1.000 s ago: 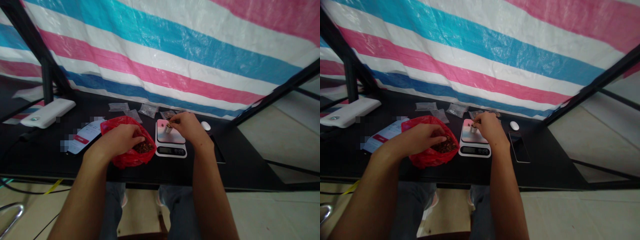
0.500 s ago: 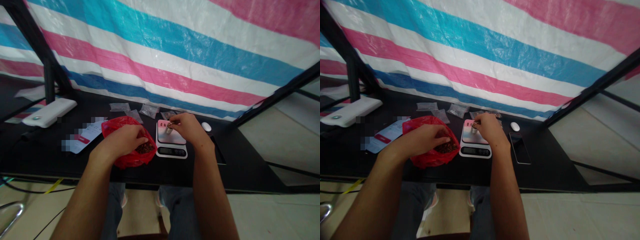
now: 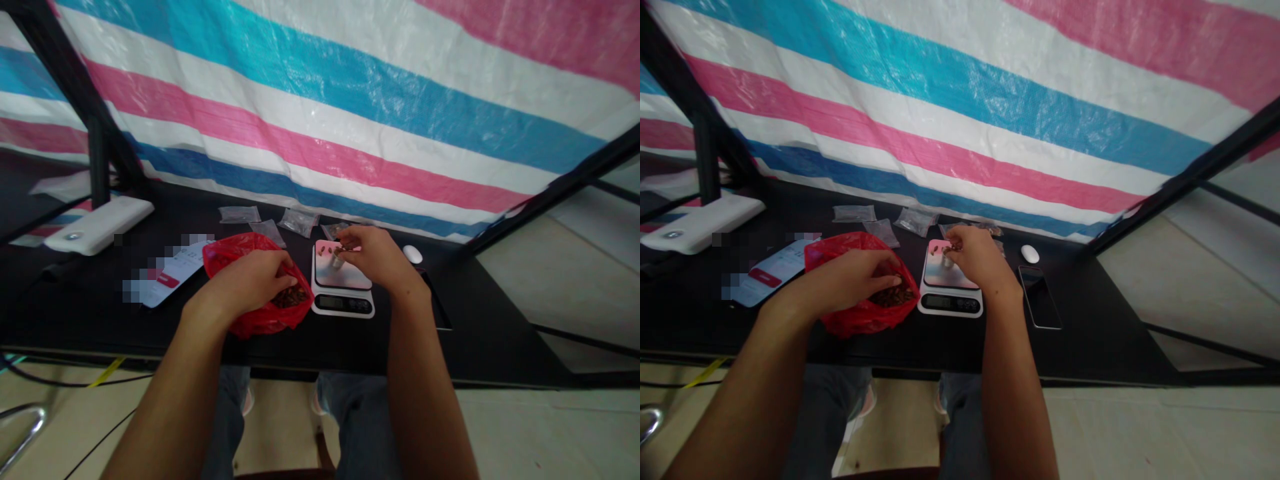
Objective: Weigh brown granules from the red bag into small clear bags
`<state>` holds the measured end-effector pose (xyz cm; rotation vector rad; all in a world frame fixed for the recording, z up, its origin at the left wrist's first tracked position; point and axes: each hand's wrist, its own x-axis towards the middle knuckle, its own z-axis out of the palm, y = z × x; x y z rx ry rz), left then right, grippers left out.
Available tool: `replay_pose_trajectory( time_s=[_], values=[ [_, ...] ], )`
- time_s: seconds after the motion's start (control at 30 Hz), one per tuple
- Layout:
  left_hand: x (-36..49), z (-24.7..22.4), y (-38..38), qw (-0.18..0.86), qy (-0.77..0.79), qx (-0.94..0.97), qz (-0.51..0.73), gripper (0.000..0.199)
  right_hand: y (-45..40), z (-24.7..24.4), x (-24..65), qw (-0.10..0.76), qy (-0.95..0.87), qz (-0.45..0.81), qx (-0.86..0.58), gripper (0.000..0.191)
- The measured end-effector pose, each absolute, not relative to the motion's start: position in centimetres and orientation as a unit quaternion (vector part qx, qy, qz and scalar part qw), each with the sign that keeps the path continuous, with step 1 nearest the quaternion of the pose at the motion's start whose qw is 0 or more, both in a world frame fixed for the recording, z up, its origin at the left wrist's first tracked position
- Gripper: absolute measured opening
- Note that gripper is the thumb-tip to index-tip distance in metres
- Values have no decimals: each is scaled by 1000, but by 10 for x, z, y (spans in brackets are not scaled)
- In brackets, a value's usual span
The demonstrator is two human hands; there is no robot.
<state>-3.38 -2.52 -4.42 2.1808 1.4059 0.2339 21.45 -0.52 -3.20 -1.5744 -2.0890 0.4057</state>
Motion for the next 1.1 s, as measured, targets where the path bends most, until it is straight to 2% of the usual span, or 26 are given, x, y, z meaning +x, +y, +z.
replay_pose_trajectory(
  time_s=[0.3, 0.5, 0.63, 0.87, 1.1],
  values=[
    [-33, -46, -25, 263, 517, 809, 89, 23, -3, -36, 219, 287, -755, 188, -559, 29],
    [-34, -51, -23, 269, 510, 812, 95, 24, -2, -36, 217, 297, -754, 200, -551, 22],
    [-33, -51, -22, 265, 513, 811, 94, 24, -2, -36, 220, 296, -750, 209, -553, 25],
    [-31, -51, -22, 275, 509, 811, 93, 25, 0, -39, 222, 342, -741, 201, -542, 31],
    [-31, -51, -22, 268, 491, 821, 112, 24, 2, -42, 218, 351, -739, 216, -534, 29]
  ],
)
